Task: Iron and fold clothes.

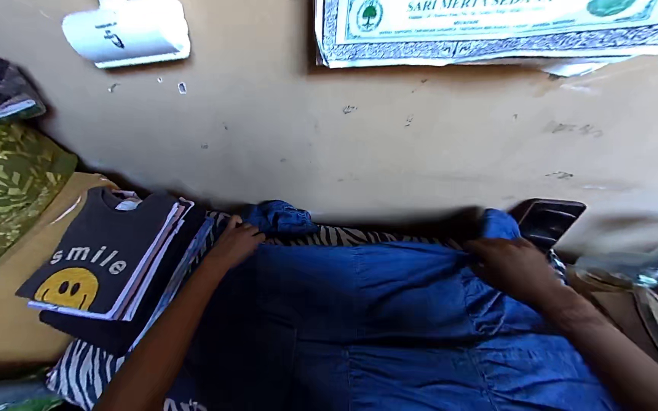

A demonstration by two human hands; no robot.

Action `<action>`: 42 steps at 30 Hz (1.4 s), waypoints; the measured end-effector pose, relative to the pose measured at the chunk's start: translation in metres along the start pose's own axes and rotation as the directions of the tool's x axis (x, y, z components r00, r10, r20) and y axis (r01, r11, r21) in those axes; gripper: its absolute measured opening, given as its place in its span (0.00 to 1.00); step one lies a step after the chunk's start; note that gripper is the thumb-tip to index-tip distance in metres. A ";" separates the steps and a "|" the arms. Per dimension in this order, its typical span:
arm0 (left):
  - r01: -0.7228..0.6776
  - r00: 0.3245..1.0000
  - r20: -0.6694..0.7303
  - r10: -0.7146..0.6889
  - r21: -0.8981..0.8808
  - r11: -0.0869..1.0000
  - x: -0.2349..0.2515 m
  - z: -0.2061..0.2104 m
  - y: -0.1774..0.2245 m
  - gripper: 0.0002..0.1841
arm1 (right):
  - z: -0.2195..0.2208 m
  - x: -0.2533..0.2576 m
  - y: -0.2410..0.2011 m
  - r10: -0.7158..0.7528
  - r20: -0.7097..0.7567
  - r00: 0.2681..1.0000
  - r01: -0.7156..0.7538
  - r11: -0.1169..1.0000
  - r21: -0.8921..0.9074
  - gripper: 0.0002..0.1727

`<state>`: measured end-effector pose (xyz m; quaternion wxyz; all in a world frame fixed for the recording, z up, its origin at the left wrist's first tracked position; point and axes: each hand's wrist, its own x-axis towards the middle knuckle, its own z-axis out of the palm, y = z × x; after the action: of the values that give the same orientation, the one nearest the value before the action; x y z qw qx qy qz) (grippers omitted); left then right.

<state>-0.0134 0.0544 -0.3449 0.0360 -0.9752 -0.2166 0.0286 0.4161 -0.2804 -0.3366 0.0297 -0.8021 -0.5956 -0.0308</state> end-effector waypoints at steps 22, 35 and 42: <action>0.109 0.934 -0.216 -0.283 -0.584 0.805 -0.188 0.015 0.017 0.15 | 0.076 -0.100 -0.185 -0.211 0.053 0.976 0.176 0.909 0.378 0.32; 0.418 0.901 0.321 -0.292 -0.461 0.783 -0.104 0.048 -0.080 0.31 | 0.089 0.157 -0.351 0.015 0.727 0.686 -0.713 -0.181 0.677 0.41; 0.271 0.961 0.209 -0.183 -0.568 0.777 -0.088 0.048 -0.095 0.19 | 0.025 0.097 -0.314 -0.302 0.046 0.952 -0.243 -0.656 0.715 0.09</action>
<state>-0.1365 0.1053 -0.3818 -0.2816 -0.8996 -0.3328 0.0248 0.1441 -0.0955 -0.3498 0.6502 -0.2649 -0.2939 0.6486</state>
